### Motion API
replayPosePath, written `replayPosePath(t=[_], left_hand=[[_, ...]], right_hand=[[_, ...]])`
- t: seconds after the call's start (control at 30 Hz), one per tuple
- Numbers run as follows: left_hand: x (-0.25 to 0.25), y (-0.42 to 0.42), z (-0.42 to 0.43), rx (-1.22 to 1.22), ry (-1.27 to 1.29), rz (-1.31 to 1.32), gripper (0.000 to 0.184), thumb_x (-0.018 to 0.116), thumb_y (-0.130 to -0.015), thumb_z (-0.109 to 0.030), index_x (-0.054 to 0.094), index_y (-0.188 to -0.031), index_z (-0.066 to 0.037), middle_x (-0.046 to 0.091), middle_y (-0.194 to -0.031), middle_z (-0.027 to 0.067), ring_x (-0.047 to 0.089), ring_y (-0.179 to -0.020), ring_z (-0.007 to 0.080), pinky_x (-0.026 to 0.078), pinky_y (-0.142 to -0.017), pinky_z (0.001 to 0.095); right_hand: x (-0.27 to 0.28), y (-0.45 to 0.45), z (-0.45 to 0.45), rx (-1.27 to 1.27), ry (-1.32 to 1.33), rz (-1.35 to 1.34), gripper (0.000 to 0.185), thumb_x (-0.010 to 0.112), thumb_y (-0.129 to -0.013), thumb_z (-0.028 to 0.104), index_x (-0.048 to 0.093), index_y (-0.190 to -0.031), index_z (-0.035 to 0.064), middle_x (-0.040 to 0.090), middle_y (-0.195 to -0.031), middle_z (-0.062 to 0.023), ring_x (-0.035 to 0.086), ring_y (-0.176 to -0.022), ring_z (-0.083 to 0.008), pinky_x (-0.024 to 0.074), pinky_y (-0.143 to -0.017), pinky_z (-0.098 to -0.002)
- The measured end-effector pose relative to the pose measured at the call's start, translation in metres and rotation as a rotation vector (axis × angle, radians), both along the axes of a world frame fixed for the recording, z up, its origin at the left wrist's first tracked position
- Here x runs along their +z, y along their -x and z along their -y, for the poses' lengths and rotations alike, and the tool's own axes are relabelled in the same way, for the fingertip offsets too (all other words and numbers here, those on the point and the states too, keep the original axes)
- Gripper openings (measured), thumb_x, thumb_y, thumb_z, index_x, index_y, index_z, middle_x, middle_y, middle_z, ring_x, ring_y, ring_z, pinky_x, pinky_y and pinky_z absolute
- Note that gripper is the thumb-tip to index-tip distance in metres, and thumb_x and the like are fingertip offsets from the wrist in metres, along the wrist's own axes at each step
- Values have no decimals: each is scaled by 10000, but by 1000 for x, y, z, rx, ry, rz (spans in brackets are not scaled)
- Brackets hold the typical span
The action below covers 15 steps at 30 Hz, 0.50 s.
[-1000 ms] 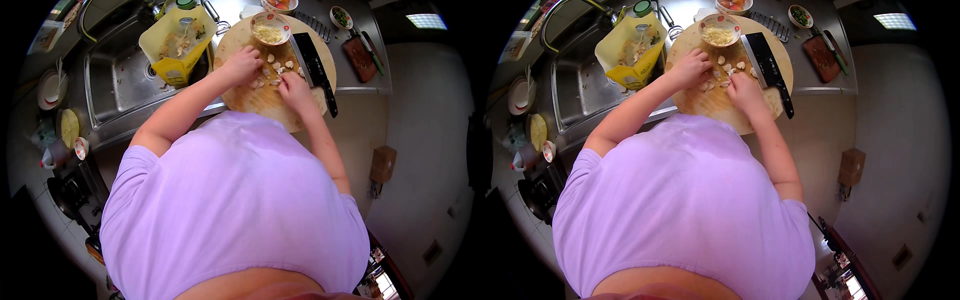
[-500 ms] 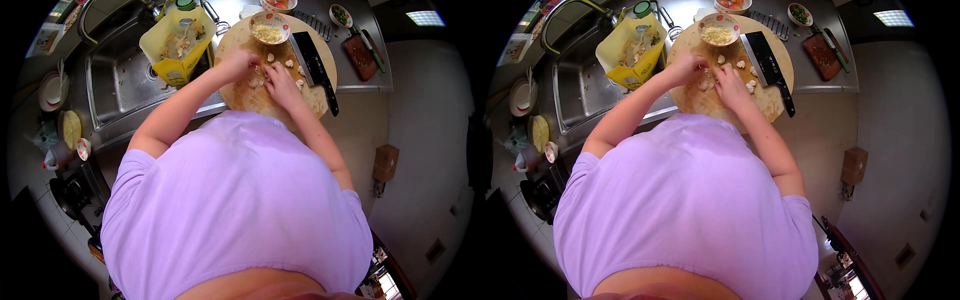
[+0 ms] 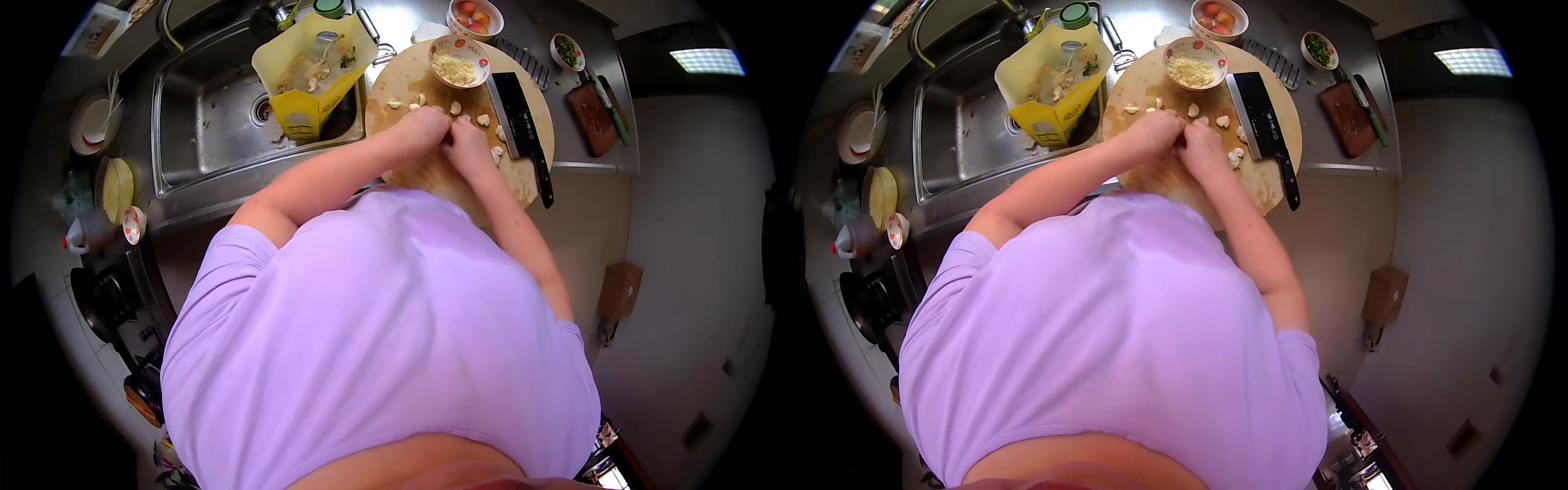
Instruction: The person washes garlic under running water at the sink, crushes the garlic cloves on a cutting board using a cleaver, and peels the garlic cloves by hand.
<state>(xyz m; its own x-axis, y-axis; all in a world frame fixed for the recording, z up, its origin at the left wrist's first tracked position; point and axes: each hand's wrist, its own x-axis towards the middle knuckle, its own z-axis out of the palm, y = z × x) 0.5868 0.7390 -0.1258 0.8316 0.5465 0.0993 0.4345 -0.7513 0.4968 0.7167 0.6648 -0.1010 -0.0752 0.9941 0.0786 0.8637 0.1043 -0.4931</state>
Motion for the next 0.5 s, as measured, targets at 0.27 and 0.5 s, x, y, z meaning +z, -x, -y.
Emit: replayPosePath(t=[0.27,0.5], left_hand=[[100,44,-61,299,662,444,105,622,-821,-115,655,-890,-43,630,-753,30,585,-670,94,486,-636,250],[128,147,-116,459,26,308,265,556,-834,-60,631,-1088,-68,669,-939,118,644,-841,165,499,-747,259]], right_hand=[[84,3,-62,-177,0,-579,162,676,-777,143,670,-848,-3,651,-700,-34,602,-641,-75,470,-603,-213],[90,106,-157,217,-237,-513,188,633,-803,188,673,-937,62,675,-866,-100,658,-771,-227,511,-698,-304]])
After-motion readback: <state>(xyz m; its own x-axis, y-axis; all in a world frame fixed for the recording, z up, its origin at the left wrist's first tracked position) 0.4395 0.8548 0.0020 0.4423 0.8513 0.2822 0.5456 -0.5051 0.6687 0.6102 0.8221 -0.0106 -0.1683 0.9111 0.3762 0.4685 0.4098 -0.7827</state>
